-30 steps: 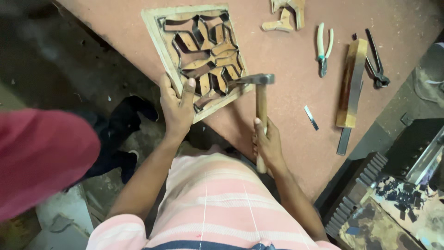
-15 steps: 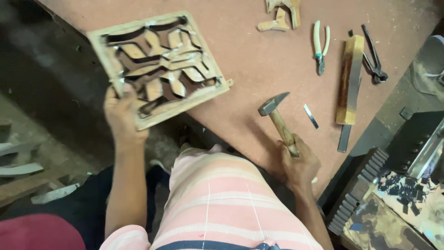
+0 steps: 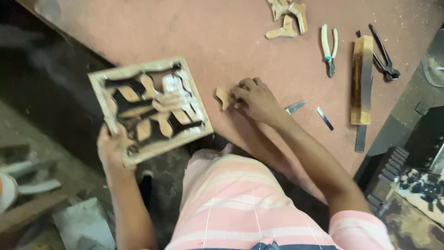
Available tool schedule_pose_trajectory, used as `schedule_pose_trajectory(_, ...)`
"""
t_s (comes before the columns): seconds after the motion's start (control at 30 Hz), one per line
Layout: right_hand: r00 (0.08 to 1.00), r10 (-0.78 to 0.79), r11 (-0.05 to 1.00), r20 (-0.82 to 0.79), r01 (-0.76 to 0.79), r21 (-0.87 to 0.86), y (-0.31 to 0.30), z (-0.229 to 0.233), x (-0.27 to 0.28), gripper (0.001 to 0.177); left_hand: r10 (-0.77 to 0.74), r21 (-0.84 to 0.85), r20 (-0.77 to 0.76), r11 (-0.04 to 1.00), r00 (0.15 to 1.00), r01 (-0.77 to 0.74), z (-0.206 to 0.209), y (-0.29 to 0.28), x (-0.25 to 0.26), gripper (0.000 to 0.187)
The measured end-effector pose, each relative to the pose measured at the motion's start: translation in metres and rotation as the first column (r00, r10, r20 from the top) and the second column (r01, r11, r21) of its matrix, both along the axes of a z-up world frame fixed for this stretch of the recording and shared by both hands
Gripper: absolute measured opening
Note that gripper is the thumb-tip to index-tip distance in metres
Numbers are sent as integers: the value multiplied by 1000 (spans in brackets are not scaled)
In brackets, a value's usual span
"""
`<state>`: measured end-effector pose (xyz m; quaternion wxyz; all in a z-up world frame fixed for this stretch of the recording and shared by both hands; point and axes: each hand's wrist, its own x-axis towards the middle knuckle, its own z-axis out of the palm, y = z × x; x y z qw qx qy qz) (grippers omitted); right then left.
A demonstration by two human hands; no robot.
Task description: The person uses a hammer to strike a wooden block containing a carved pattern, repeatedly tapping along the edges to loosen and remove carved pieces. The person removes the separated pieces by hand and places them on the table.
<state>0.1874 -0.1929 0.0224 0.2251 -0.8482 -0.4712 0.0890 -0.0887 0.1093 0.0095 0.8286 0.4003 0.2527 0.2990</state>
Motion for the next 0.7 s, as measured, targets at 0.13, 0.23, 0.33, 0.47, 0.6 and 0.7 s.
schedule_pose_trajectory(0.13,981,-188,960,54,195,-200,-2,-5,60,35,-74,-112,83,990,994,83,-5,-2,3,47)
schedule_pose_trajectory(0.23,867,-404,914,293,370,165,-14,8,108,51,-138,-158,9,978,990,138,-15,-2,13,45)
schedule_pose_trajectory(0.33,861,-457,889,225,432,152,-26,15,117,54,-188,6,-189,981,964,193,-29,12,33,36)
schedule_pose_trajectory(0.47,899,-437,885,-28,436,167,-59,13,66,39,103,433,-436,895,894,108,-43,23,74,25)
schedule_pose_trajectory(0.6,828,-553,791,-93,557,251,-92,11,0,26,590,975,-152,221,793,22,-36,35,122,18)
schedule_pose_trajectory(0.7,762,-647,737,-14,631,243,-117,12,-49,20,597,981,-61,184,800,-63,-23,26,120,28)
